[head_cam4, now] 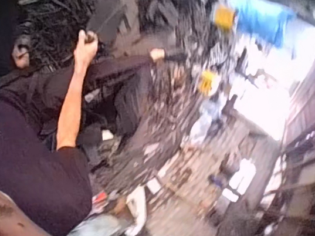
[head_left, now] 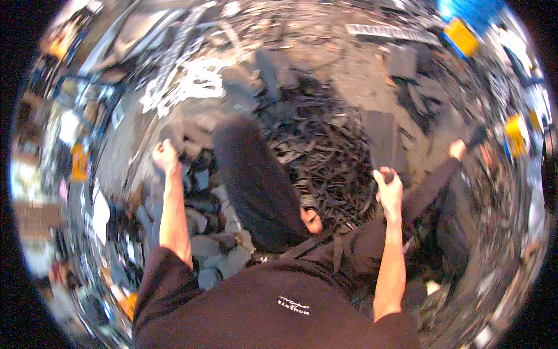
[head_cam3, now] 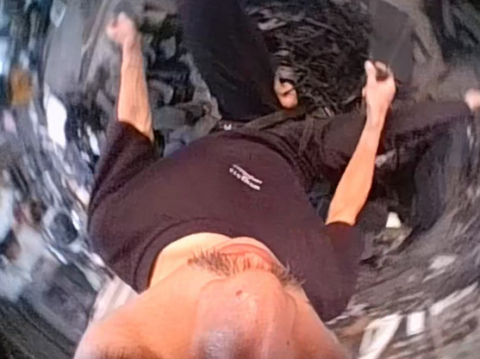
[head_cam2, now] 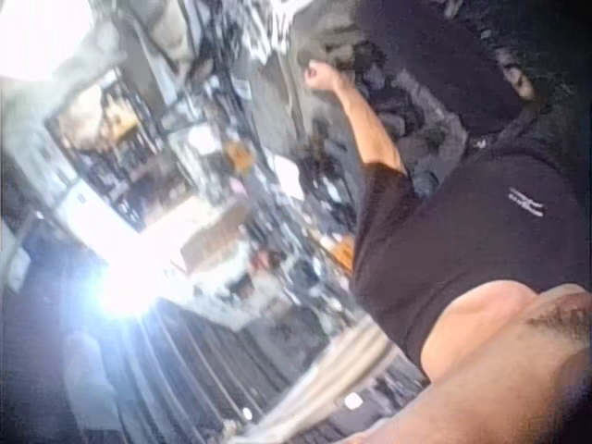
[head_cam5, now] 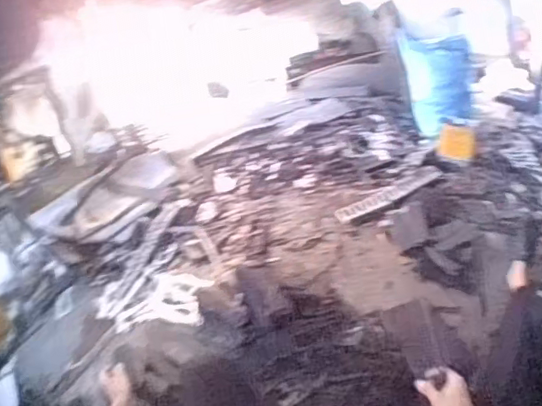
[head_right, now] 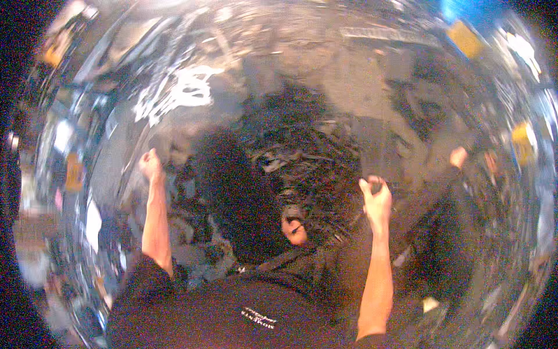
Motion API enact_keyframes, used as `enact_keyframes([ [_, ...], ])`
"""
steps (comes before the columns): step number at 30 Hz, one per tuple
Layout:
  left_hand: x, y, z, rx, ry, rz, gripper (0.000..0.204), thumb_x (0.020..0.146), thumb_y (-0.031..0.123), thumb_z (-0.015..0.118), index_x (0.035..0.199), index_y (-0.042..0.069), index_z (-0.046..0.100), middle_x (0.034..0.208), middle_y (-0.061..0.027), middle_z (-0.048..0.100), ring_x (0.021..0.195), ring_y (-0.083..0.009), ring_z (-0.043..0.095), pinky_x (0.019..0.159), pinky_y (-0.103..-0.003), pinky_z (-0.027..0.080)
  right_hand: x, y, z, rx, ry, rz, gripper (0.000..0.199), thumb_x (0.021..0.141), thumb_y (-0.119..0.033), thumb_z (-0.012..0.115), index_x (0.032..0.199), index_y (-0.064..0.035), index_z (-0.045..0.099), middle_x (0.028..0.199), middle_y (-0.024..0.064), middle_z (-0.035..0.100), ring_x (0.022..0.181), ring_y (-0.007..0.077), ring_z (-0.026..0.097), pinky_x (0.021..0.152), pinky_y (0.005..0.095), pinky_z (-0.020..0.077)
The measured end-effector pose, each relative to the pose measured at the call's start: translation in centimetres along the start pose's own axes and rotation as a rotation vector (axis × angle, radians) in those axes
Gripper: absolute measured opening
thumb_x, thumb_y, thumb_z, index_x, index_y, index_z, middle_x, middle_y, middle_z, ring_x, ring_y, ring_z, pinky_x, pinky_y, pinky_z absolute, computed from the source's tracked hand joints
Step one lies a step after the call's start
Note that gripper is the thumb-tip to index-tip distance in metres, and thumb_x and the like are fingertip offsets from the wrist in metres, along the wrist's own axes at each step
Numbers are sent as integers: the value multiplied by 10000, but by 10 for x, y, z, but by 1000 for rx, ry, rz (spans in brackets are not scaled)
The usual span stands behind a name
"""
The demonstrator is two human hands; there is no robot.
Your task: The person sits on the ground and uses a knife to trim the edges of black rubber shoe insoles. They repeatedly pick up insoles, cut along the edges, and place the trimmed pieces aside.
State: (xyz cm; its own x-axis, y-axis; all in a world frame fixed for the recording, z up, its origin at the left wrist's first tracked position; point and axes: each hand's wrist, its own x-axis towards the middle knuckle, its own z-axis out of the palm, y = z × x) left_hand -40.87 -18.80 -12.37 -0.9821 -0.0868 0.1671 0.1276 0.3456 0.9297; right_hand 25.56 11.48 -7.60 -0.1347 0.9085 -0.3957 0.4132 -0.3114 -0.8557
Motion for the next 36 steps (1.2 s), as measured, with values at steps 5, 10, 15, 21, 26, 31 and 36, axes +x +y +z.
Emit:
enact_keyframes([
  [5,-128,161,41,-336,-163,293,267,1027,116,678,1261,-13,676,1110,-58,701,1030,-165,642,962,-304,507,90,25,1,-609,324,-219,986,755,-501,937,1494,15,536,1476,261,591,1394,408,555,1166,478,472],
  [10,-291,258,69,-348,-627,432,132,1041,52,645,1138,11,725,1105,-43,712,1022,-131,642,947,-284,515,103,61,32,-701,257,-122,1068,784,-479,934,1603,-61,389,1621,245,412,1302,448,625,1073,535,550],
  [15,-385,221,83,-283,-1284,23,156,1055,115,673,1155,12,733,1039,-31,741,955,-113,668,889,-277,534,111,74,12,-711,266,-308,616,852,-298,883,1310,-29,571,1192,251,651,1035,475,707,883,565,599],
  [21,-435,202,91,-408,-1457,-210,129,1048,105,694,1140,22,729,991,-16,735,901,-82,659,840,-257,540,108,94,-20,-613,376,-259,754,830,-432,896,1397,-37,594,1300,249,631,1209,424,655,1024,520,556],
  [26,-467,192,77,-230,-1681,-179,177,1027,137,714,1164,26,731,1009,-25,752,922,-96,670,863,-272,546,157,124,-87,-503,648,-141,1134,791,-378,919,1656,18,301,1554,279,517,1432,412,515,1234,499,390],
  [31,-456,198,64,-148,-1722,-199,219,1023,175,734,1178,20,725,1017,-53,763,902,-106,672,863,-285,550,161,83,-101,-292,434,261,932,687,-187,981,1469,75,548,1147,174,768,563,198,682,477,337,548],
  [36,-423,211,84,-39,-1290,709,363,872,136,816,1205,48,701,1204,-167,709,1179,-344,640,1045,-463,509,63,-40,-92,-145,311,-126,325,867,-151,845,1120,13,727,807,100,742,552,197,647,558,369,533],
])
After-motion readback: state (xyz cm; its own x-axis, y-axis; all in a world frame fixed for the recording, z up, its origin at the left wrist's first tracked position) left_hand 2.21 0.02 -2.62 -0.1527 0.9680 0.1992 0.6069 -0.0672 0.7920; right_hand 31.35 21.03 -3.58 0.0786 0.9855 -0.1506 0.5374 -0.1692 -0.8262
